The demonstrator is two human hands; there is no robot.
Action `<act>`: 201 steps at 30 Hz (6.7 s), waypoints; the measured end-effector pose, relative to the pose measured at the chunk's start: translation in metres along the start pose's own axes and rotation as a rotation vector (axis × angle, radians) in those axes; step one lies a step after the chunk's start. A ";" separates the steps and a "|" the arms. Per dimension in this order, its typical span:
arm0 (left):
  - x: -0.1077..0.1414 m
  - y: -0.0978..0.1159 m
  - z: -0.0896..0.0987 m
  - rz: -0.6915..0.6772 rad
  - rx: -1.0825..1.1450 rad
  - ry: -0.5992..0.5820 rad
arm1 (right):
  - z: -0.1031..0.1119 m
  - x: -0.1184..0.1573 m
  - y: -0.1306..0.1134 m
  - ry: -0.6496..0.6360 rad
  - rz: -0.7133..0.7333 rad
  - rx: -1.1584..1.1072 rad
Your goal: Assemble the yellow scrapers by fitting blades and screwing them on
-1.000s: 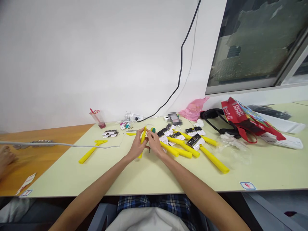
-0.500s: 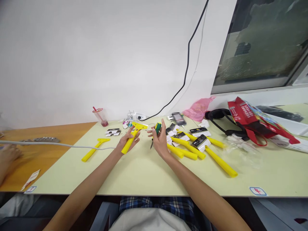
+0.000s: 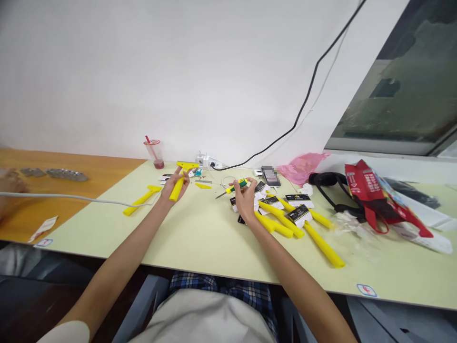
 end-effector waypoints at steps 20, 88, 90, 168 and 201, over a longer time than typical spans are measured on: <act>-0.012 0.019 0.032 -0.126 0.102 0.167 | -0.078 -0.092 0.038 -0.189 0.215 0.498; 0.034 -0.057 -0.014 0.343 -0.028 -0.006 | -0.084 -0.081 -0.060 -0.315 0.329 0.210; 0.035 -0.057 -0.015 0.353 -0.010 0.006 | -0.085 -0.081 -0.059 -0.317 0.330 0.206; 0.037 -0.059 -0.018 0.361 -0.033 -0.079 | -0.077 -0.078 -0.071 -0.277 0.376 0.319; 0.056 -0.089 -0.003 0.570 0.049 0.105 | -0.077 -0.069 -0.049 -0.642 0.381 0.463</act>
Point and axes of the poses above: each hand's wrist, its own x-axis away from the middle knuckle, its own z-axis out of the back of the hand, y = z × x, the point moved 5 cm from there along -x, towards the middle knuckle, and after that the axes turned 9 degrees about -z, right-handed, at the moved point
